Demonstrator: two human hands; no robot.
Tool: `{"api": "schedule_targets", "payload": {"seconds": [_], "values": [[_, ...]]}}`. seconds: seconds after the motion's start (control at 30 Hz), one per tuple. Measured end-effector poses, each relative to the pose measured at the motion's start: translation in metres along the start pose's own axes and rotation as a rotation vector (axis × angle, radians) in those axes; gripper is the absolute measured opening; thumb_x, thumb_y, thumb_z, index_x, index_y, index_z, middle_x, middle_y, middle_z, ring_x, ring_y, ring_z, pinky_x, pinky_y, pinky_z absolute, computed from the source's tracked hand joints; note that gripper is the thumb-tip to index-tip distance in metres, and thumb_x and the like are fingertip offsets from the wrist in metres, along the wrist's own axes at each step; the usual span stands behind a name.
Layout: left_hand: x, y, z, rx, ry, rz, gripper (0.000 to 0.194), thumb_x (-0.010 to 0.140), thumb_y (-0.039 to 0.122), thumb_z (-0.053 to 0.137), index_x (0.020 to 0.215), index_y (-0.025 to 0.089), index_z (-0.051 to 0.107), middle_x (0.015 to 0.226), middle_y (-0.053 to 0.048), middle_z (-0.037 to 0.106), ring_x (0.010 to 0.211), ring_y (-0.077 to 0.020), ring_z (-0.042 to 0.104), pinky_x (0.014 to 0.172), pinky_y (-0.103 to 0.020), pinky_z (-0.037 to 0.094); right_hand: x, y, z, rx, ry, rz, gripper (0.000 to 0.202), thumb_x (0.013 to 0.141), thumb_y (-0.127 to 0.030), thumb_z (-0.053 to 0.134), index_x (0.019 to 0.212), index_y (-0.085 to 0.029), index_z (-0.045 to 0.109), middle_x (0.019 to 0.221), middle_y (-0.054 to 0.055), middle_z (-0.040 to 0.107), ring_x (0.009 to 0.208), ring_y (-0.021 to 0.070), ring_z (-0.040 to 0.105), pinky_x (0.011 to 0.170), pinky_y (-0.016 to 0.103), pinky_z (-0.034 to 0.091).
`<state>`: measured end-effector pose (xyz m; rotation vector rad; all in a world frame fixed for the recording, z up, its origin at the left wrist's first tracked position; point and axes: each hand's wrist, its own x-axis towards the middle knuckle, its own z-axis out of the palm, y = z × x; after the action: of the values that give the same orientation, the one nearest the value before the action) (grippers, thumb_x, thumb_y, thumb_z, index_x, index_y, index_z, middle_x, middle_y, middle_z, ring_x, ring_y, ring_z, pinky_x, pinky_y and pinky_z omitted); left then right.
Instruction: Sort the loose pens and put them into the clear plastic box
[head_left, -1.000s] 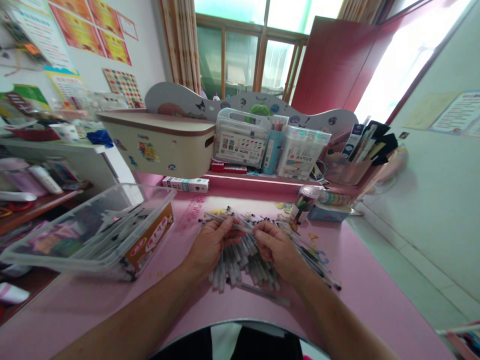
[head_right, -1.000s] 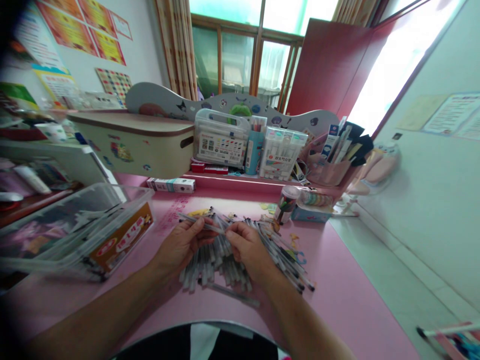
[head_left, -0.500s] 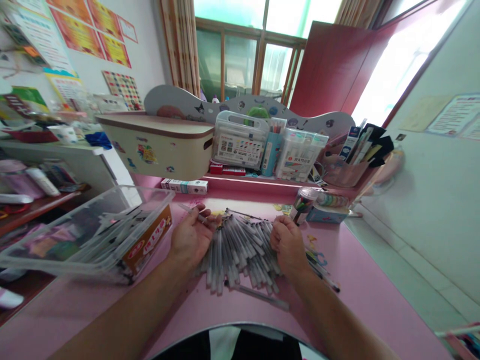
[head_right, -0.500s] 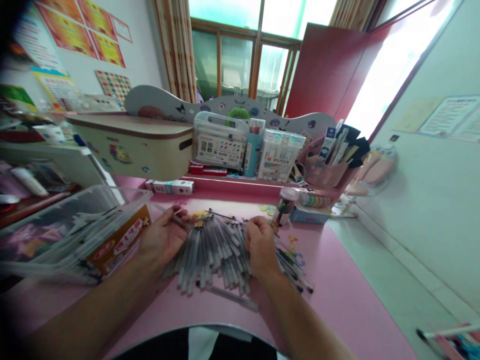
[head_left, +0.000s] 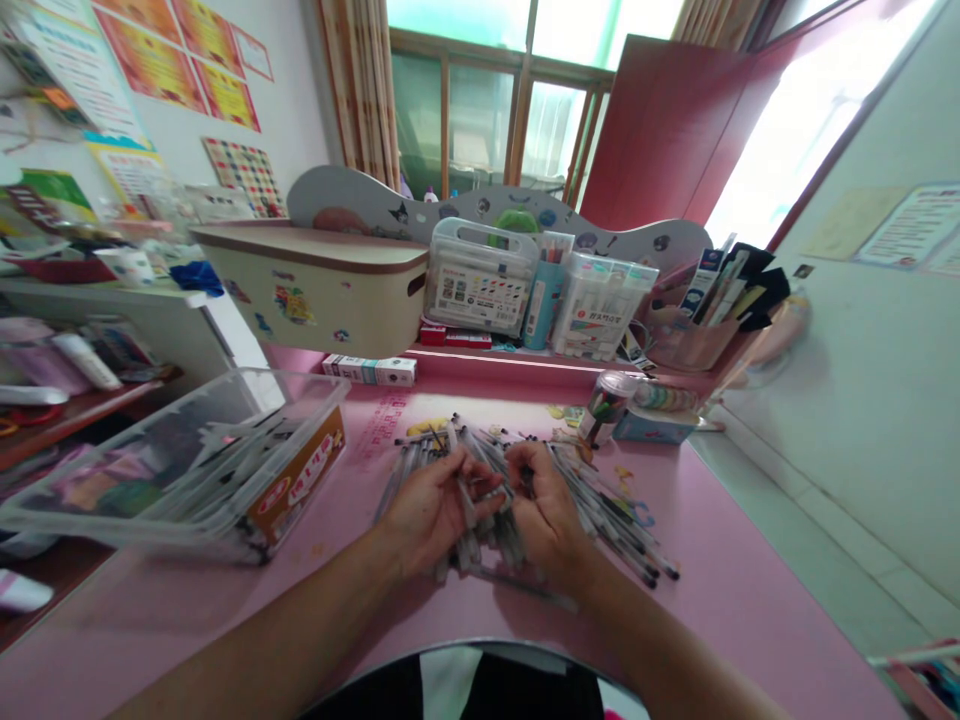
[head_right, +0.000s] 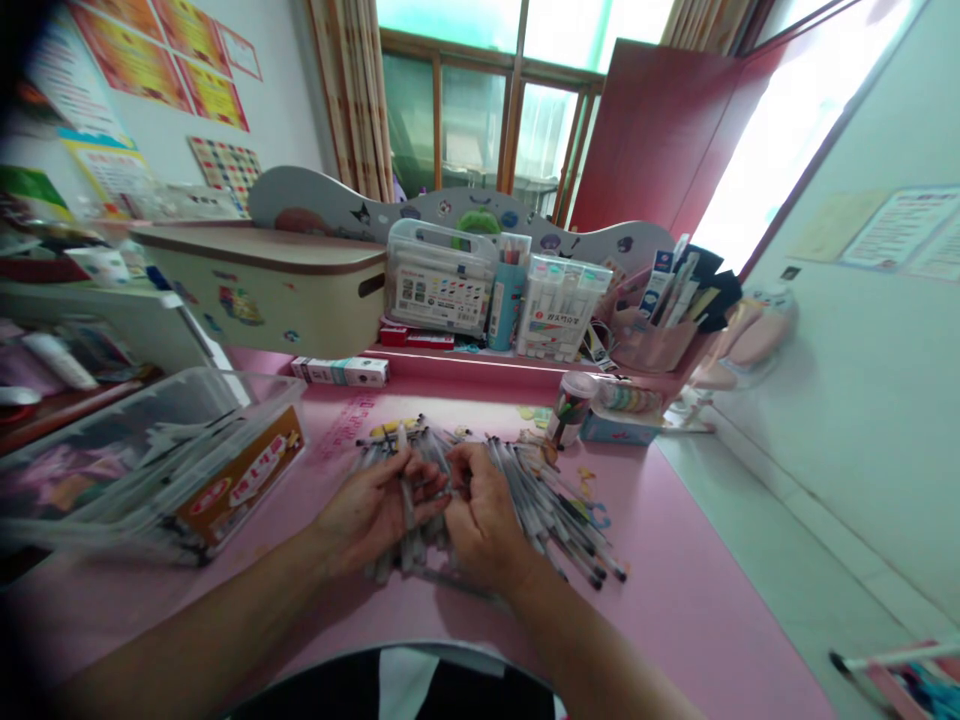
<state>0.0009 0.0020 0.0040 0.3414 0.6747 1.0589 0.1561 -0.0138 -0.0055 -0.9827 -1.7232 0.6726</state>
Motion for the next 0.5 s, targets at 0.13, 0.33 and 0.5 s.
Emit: {"api": "schedule_targets", "payload": {"seconds": [0.13,0.33,0.5], "values": [[-0.001,-0.003,0.003,-0.006,-0.042,-0.13,0.029,0.098,0.014,0.042,0.085,0.008,0.068,0.091,-0.014,0.072,0.088,-0.0223,0.074,0.083,-0.034,0.06,0.002,0.006,0.004,-0.105,0.109,-0.091,0.022,0.082,-0.008,0.039,0.096,-0.022,0.05,0.084,0.0,0.054,0.076,0.017,0.054,0.071,0.03,0.046],[-0.008,-0.014,0.01,-0.099,-0.055,-0.207,0.034,0.101,0.017,0.038,0.088,0.008,0.068,0.081,-0.012,0.072,0.078,-0.0202,0.074,0.08,-0.034,0.06,0.001,0.007,0.007,-0.247,0.089,-0.222,0.025,0.097,-0.01,0.038,0.114,-0.02,0.053,0.104,0.007,0.064,0.095,0.0191,0.062,0.084,0.034,0.051],[-0.006,-0.013,0.011,-0.216,-0.035,-0.196,0.033,0.101,0.015,0.038,0.088,0.009,0.067,0.073,-0.007,0.071,0.064,-0.0138,0.07,0.07,-0.025,0.058,0.003,0.006,0.006,-0.392,-0.002,-0.362,0.045,0.095,-0.007,0.043,0.138,-0.021,0.045,0.127,0.01,0.063,0.125,0.0248,0.051,0.11,0.05,0.037]]}}
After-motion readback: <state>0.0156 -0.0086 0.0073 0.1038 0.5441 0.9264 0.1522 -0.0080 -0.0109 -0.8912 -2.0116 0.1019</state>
